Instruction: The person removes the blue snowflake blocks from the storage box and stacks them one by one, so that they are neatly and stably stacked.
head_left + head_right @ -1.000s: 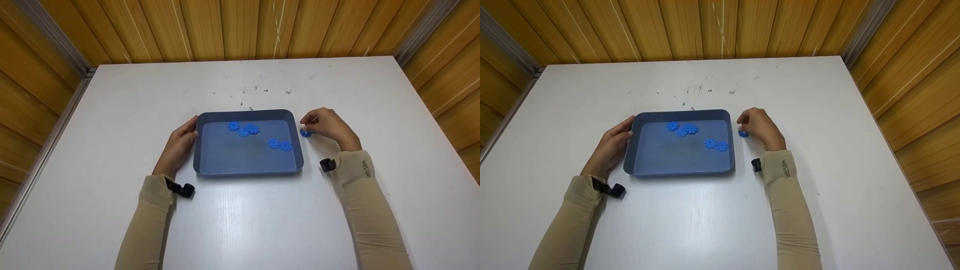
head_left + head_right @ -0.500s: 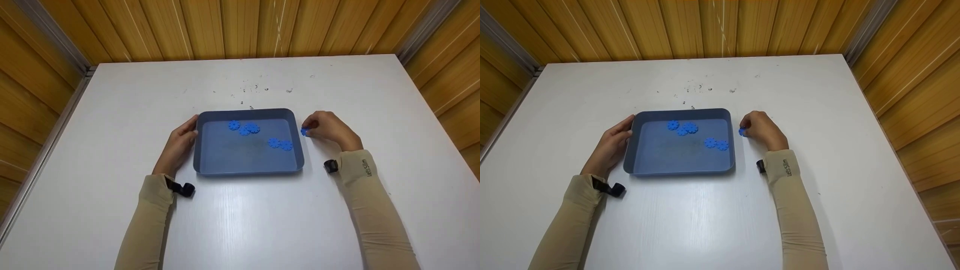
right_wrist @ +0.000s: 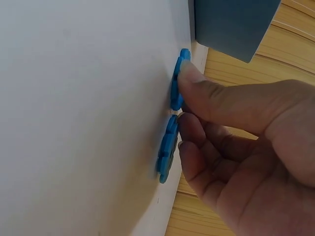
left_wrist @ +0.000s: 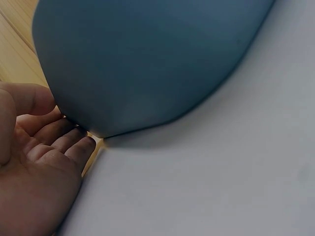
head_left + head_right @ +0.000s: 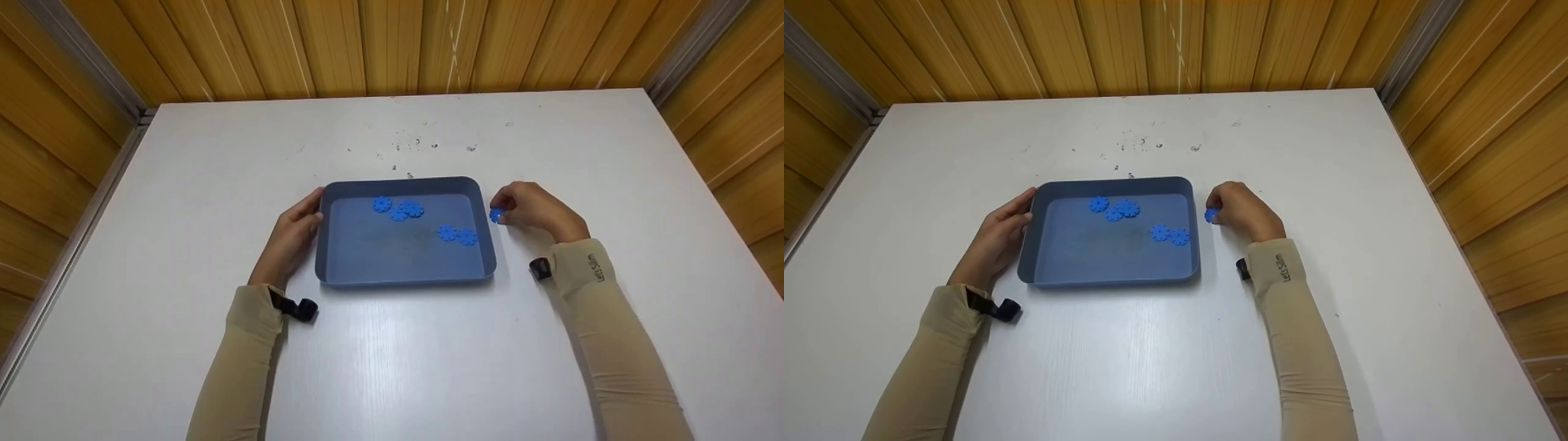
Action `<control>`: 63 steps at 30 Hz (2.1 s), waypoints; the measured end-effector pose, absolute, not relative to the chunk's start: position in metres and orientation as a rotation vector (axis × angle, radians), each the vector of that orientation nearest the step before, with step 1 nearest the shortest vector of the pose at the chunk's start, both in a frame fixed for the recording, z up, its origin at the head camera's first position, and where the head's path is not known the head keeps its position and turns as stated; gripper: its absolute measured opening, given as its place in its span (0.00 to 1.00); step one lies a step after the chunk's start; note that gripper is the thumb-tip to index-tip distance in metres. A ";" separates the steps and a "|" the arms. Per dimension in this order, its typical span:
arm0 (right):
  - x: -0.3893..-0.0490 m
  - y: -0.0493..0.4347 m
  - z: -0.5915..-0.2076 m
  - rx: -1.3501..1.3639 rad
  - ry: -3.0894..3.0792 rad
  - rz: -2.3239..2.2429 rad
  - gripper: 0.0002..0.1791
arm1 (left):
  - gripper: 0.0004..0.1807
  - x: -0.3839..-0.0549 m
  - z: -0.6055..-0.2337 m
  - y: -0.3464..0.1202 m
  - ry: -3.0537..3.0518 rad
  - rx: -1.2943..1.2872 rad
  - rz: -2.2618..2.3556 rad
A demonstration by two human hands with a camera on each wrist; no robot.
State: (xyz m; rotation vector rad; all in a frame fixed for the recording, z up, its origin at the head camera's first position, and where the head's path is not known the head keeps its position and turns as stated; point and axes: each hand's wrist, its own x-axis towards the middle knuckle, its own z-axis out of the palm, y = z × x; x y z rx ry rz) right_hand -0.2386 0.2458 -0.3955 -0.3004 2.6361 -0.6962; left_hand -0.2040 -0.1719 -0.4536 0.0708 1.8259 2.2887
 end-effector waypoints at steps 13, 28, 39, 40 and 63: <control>-0.237 0.250 -0.396 -0.375 2.651 -0.733 0.11 | 0.31 -0.206 -0.455 -0.172 1.858 0.067 2.265; -0.234 0.276 -0.390 -0.202 2.784 -0.886 0.09 | 0.31 -0.206 -0.455 -0.172 1.832 0.055 2.291; -0.232 0.288 -0.397 -0.030 2.782 -0.919 0.14 | 0.31 -0.205 -0.456 -0.172 1.882 0.067 2.254; -0.232 0.289 -0.397 -0.025 2.782 -0.926 0.14 | 0.31 -0.205 -0.456 -0.172 1.886 0.060 2.252; -0.233 0.291 -0.404 0.087 2.695 -0.986 0.16 | 0.31 -0.205 -0.454 -0.172 1.851 0.033 2.270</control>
